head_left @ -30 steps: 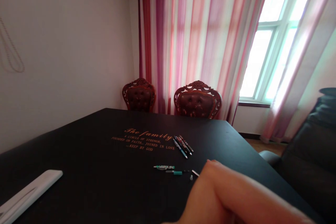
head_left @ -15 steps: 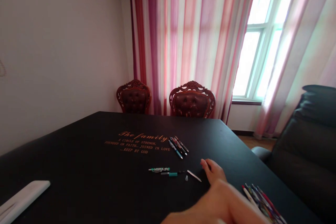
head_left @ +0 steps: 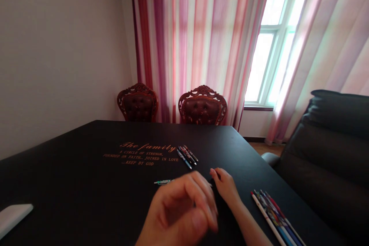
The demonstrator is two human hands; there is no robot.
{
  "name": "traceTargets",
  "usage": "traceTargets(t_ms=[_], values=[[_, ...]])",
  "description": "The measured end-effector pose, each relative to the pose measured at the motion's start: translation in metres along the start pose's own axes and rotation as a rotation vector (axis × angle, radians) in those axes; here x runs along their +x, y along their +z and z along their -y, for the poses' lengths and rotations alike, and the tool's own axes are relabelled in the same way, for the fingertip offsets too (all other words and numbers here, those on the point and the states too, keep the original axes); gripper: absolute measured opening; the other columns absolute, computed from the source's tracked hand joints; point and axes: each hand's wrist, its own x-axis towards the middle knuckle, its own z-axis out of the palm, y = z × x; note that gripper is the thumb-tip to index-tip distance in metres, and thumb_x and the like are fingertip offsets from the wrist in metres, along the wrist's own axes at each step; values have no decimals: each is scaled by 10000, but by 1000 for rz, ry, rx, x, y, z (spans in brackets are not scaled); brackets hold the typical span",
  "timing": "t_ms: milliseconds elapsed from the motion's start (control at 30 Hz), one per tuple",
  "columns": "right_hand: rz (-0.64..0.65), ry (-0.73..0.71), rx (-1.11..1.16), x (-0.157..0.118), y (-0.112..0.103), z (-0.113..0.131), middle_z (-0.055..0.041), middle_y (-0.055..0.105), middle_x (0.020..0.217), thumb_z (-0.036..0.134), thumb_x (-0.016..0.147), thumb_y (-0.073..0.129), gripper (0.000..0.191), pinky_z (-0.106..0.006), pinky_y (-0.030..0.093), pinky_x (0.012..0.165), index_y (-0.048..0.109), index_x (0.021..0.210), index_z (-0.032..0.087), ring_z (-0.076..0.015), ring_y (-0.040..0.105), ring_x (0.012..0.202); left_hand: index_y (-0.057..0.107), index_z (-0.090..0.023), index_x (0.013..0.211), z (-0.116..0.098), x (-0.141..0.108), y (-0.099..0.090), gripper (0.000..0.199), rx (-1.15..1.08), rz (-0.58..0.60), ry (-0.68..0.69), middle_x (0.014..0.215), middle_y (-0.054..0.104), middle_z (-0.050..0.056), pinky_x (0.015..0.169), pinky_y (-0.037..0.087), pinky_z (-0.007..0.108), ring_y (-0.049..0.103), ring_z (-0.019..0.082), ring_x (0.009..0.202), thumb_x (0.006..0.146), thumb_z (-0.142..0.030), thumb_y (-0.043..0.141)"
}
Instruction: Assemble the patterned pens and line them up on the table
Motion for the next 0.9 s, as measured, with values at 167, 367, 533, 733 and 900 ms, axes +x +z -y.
traceTargets(t_ms=[167,367,533,733,900], values=[[30,1,-33,0,-2,6,-51,640,734,456,931,396,426,-288,428,678,655,717,194,-195,591,702,589,-221,800,74,51,-11,309,427,-92,66,858,652,34,873,384,394,568,223,897,967,-415,416],[116,-17,-62,-3,-12,12,-25,632,783,311,772,648,114,-267,434,697,694,764,208,-195,597,776,653,-240,827,144,48,-18,81,627,115,25,893,656,4,842,334,385,559,222,914,807,-313,683],[134,-6,-86,-6,-15,15,-30,623,826,175,699,678,135,-292,434,756,694,824,223,-217,586,837,658,-260,890,163,38,-19,146,677,182,7,990,641,6,900,299,406,538,227,999,760,-228,717],[119,15,-73,-7,-15,18,-45,616,841,116,746,584,127,-305,432,774,659,768,215,-225,581,857,641,-262,888,174,37,-18,103,677,201,18,987,636,9,875,309,394,546,220,983,816,-190,655],[105,7,-2,-5,-16,34,-19,633,799,152,829,515,132,-265,450,704,634,818,207,-183,596,766,610,-256,924,177,35,-18,66,569,125,0,947,654,6,859,331,384,571,208,908,910,-242,547]])
